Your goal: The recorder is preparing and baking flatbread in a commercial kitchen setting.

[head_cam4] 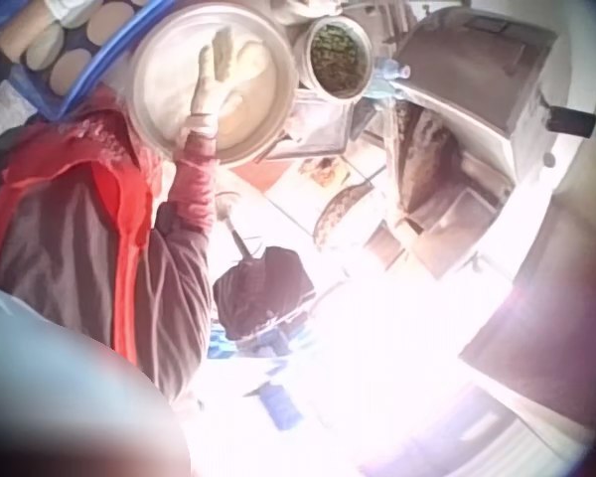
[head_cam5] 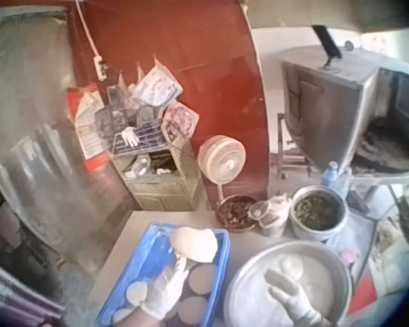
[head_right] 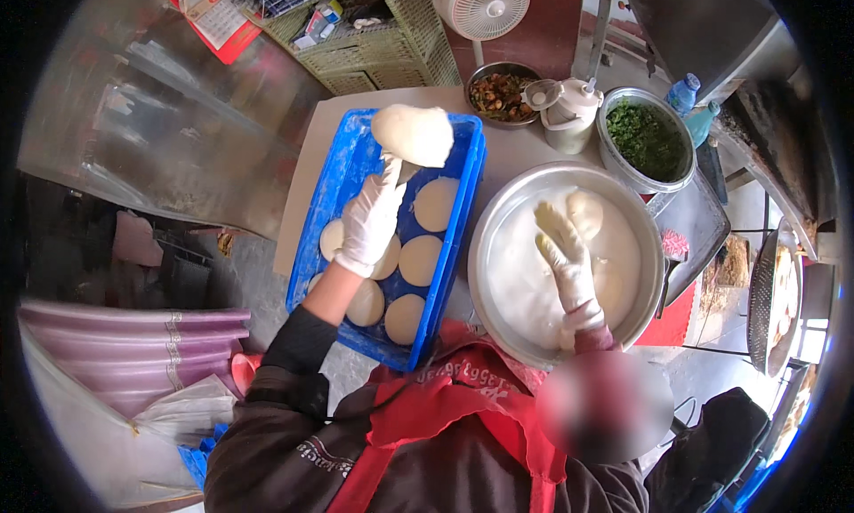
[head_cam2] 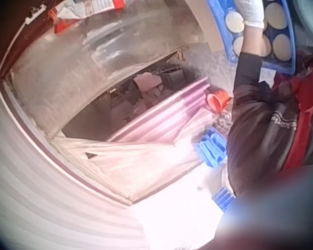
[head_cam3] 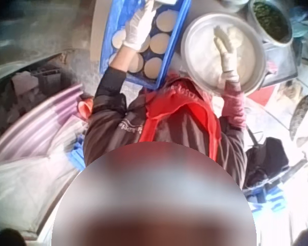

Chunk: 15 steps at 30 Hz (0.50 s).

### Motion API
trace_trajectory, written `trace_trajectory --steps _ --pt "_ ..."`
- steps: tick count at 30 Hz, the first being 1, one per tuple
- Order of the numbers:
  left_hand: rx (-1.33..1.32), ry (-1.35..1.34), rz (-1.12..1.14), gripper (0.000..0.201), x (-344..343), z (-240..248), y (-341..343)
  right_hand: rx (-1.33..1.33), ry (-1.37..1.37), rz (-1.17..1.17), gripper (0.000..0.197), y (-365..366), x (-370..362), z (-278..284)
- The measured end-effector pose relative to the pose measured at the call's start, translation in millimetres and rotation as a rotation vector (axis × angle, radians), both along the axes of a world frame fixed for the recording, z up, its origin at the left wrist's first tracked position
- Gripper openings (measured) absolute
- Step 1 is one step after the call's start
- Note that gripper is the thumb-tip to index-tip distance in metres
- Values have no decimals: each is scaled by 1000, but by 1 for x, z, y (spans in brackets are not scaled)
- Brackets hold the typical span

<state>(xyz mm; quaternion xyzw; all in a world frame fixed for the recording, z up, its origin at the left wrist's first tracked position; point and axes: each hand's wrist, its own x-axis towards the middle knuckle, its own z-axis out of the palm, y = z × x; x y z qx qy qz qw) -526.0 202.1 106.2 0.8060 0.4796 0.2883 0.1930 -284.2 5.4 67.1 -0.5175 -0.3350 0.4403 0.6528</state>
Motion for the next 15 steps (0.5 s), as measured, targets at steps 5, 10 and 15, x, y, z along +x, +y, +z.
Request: trace_trajectory --steps 5,10,15 --pt "580 428 -678 40 20 90 -41 365 787 422 76 47 -32 40" --pt "325 671 -520 23 63 72 -51 -85 218 -80 52 30 -13 2" --pt "-193 554 -302 32 25 100 6 -98 -23 -263 48 9 5 -27"
